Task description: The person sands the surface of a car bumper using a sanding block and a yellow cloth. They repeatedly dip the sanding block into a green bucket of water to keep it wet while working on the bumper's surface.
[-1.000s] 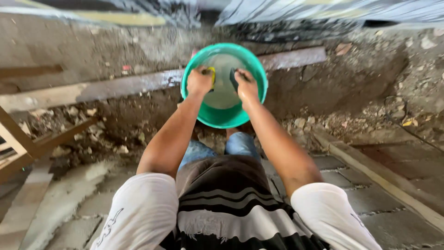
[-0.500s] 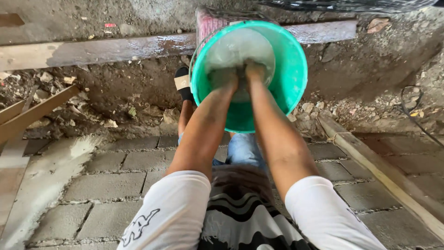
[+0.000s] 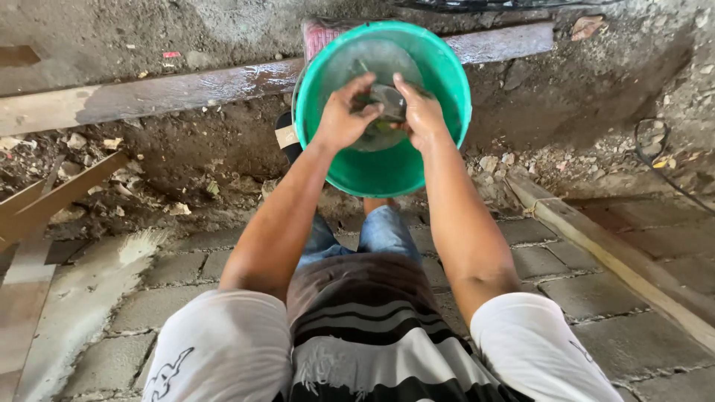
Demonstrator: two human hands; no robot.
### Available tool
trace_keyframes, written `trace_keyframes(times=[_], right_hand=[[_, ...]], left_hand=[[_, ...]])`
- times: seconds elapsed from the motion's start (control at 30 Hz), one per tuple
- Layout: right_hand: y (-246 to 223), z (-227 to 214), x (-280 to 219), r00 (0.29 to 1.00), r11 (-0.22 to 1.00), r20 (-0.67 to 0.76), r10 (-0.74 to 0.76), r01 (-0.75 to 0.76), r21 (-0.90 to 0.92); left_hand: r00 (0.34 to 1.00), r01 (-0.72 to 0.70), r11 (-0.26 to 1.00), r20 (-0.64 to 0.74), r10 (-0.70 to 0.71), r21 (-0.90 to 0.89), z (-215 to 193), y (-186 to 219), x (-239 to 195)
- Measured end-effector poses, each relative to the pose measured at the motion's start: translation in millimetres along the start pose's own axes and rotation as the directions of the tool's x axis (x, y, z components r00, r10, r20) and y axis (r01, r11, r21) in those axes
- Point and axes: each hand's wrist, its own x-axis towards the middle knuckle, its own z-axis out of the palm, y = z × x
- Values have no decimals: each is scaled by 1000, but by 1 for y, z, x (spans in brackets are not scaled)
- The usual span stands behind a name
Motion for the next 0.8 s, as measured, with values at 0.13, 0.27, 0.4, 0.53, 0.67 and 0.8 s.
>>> trace_keyframes(times=[0.13, 0.27, 0.4, 0.53, 0.67, 0.8], right_hand=[[6, 0, -9, 997, 997, -16, -71, 70, -37], [19, -3, -20, 989, 986, -127, -71, 89, 143], [57, -9, -6, 996, 876, 40, -85, 56, 480], [74, -19, 13, 959, 848, 50, -281, 223, 481], [43, -14, -20, 974, 917, 65, -217, 180, 355], [44, -10, -22, 966, 914, 124, -228, 168, 369]], left_hand=[[996, -10, 1000, 85, 11, -11, 7, 4, -9], [959, -222, 897, -81, 272, 381, 17, 35, -25], [877, -417, 541, 167, 450, 731, 26, 44, -47], [845, -507, 528, 272, 460, 682, 26, 56, -61], [916, -280, 870, -159, 369, 405, 26, 20, -47], [961, 203, 948, -139, -241, -244, 25, -5, -30]])
